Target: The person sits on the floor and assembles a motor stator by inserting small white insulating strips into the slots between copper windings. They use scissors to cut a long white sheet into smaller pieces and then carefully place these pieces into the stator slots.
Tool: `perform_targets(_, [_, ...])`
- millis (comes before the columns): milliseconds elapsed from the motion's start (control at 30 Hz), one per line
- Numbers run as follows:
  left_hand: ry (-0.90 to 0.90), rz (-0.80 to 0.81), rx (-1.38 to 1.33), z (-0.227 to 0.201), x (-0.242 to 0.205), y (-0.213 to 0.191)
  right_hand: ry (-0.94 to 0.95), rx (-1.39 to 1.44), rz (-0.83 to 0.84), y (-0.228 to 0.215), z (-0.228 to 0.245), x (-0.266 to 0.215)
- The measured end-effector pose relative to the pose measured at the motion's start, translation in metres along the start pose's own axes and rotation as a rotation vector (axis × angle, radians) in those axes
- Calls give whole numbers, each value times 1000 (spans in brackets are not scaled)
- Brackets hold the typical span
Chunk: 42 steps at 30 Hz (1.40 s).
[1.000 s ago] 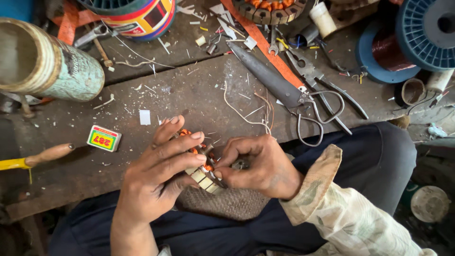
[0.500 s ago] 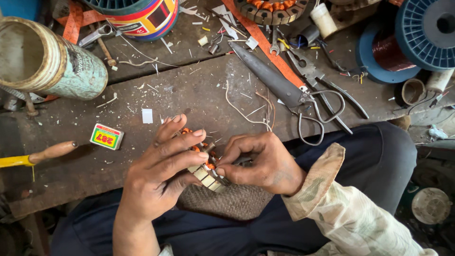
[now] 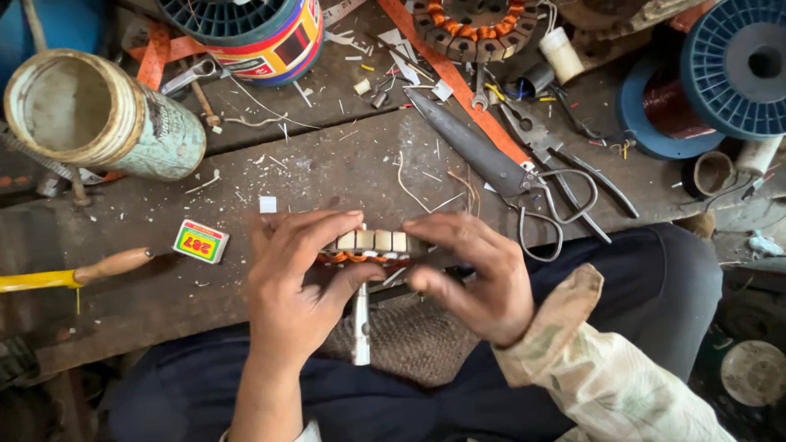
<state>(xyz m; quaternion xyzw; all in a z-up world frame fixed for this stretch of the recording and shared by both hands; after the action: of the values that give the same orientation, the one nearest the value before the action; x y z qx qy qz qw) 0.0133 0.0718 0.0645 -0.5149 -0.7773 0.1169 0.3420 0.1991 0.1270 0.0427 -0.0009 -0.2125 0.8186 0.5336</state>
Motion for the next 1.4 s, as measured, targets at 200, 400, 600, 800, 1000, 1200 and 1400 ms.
perform_targets(200, [-37,38,-103,6,-1,5,31,-6,-85,-4,-20,6])
perform_targets(400, [-138,104,-199,11,-9,14,-252,-237,-294,-19,12,-6])
perform_targets(600, [-32,113,-174,-1,-4,16,-668,-223,-250,0,31,-14])
perform_targets(800, [-18,91,-193,-9,-2,20,-548,-204,-228,2,24,-9])
perform_targets(1000, [-43,71,-182,-12,-1,23,-488,-158,-214,0,19,-7])
perform_targets(1200, [-88,65,-175,-11,-1,23,-587,-114,-233,3,16,-7])
perform_targets(1400, [-72,67,-185,-7,1,24,-702,-194,-332,11,11,-12])
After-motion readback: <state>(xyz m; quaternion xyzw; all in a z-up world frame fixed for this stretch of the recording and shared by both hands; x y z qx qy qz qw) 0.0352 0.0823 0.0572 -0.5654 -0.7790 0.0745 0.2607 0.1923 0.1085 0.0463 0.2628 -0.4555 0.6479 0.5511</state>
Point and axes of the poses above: each hand's wrist, its own x-axis towards the middle knuckle, its own y-axis out of the palm, z = x × y, the point moved 7 cm from there along x, towards the middle knuckle, and after that the axes turned 7 degrees about -z, right-handed, at the moved point
